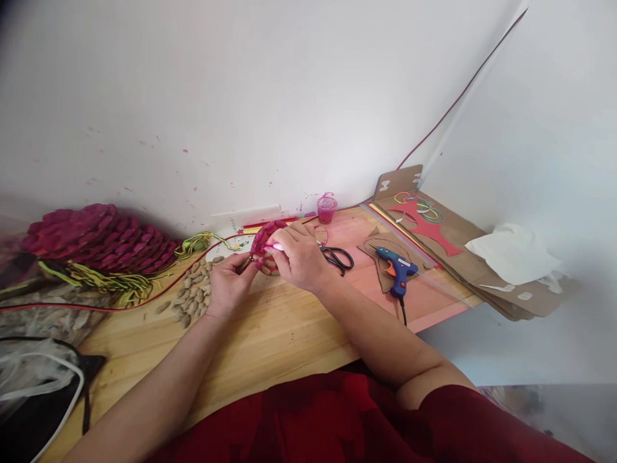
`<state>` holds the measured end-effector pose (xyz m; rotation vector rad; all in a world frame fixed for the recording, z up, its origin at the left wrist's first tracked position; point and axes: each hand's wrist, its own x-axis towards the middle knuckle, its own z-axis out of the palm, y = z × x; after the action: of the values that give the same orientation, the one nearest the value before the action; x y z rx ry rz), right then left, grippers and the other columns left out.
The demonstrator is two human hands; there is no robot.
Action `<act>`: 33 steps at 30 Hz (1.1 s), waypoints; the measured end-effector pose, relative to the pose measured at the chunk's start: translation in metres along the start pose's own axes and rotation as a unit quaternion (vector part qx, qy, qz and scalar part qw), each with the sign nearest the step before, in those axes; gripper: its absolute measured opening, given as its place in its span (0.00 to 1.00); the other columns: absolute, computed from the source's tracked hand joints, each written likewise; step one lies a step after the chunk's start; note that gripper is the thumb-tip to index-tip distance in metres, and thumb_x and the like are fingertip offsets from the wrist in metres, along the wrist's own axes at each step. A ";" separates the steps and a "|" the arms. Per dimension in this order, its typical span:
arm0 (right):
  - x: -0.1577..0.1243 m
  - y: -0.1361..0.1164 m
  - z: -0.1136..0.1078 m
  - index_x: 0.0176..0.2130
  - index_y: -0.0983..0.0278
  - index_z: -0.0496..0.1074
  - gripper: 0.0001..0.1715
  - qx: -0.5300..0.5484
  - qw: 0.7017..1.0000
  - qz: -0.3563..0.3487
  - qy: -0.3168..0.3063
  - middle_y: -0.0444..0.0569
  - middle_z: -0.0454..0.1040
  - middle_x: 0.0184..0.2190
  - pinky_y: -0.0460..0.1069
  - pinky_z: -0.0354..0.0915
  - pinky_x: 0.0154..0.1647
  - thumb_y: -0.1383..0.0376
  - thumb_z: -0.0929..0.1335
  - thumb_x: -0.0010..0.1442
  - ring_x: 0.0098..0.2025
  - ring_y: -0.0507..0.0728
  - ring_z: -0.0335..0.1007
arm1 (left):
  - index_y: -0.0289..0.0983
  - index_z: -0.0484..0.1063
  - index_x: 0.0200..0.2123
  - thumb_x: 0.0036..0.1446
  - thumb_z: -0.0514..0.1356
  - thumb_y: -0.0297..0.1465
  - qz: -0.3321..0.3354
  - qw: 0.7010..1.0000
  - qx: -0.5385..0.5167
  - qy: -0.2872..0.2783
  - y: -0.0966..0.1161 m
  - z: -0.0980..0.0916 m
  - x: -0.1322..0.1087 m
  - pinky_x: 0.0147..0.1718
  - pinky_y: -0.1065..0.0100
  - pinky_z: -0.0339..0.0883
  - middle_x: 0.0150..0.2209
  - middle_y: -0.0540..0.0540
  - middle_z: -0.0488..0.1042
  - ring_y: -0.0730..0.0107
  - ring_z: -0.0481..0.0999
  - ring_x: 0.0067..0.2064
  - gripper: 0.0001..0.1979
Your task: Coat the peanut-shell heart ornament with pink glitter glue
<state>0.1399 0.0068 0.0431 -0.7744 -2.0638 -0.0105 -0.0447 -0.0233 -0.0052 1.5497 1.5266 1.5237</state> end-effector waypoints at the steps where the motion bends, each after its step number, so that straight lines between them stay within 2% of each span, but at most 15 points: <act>1: 0.000 0.000 0.000 0.37 0.59 0.70 0.06 -0.001 1.000 -0.003 -0.001 0.48 0.78 0.34 0.57 0.60 0.44 0.63 0.66 0.69 0.40 0.60 0.70 | 0.36 0.86 0.37 0.51 0.66 0.39 -0.002 1.000 0.001 0.001 0.000 0.000 0.000 0.42 0.62 0.69 0.34 0.44 0.83 0.58 0.78 0.38 0.14; 10: 0.000 -0.001 -0.001 0.38 0.60 0.70 0.05 -0.015 1.000 -0.017 0.001 0.48 0.78 0.34 0.56 0.58 0.44 0.64 0.66 0.69 0.41 0.60 0.69 | 0.34 0.85 0.39 0.53 0.64 0.38 0.000 1.000 0.020 0.005 -0.004 0.001 -0.001 0.42 0.63 0.70 0.35 0.43 0.83 0.60 0.79 0.37 0.16; 16: 0.000 0.001 -0.001 0.38 0.60 0.70 0.07 -0.012 0.999 -0.021 0.025 0.48 0.78 0.33 0.56 0.58 0.43 0.62 0.65 0.71 0.40 0.60 0.69 | 0.35 0.85 0.39 0.53 0.64 0.38 0.009 1.000 0.028 0.001 -0.004 0.001 0.000 0.42 0.63 0.71 0.34 0.44 0.82 0.60 0.79 0.38 0.16; 33: 0.001 0.001 -0.001 0.38 0.60 0.70 0.06 0.008 0.999 -0.029 0.037 0.48 0.79 0.34 0.56 0.60 0.43 0.63 0.66 0.70 0.40 0.60 0.69 | 0.35 0.85 0.39 0.54 0.65 0.37 0.027 0.999 0.034 0.004 -0.009 0.001 -0.001 0.42 0.62 0.72 0.33 0.43 0.82 0.60 0.79 0.37 0.15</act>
<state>0.1410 0.0073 0.0444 -0.6947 -2.0126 -0.0529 -0.0467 -0.0212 -0.0138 1.6382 1.5679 1.5243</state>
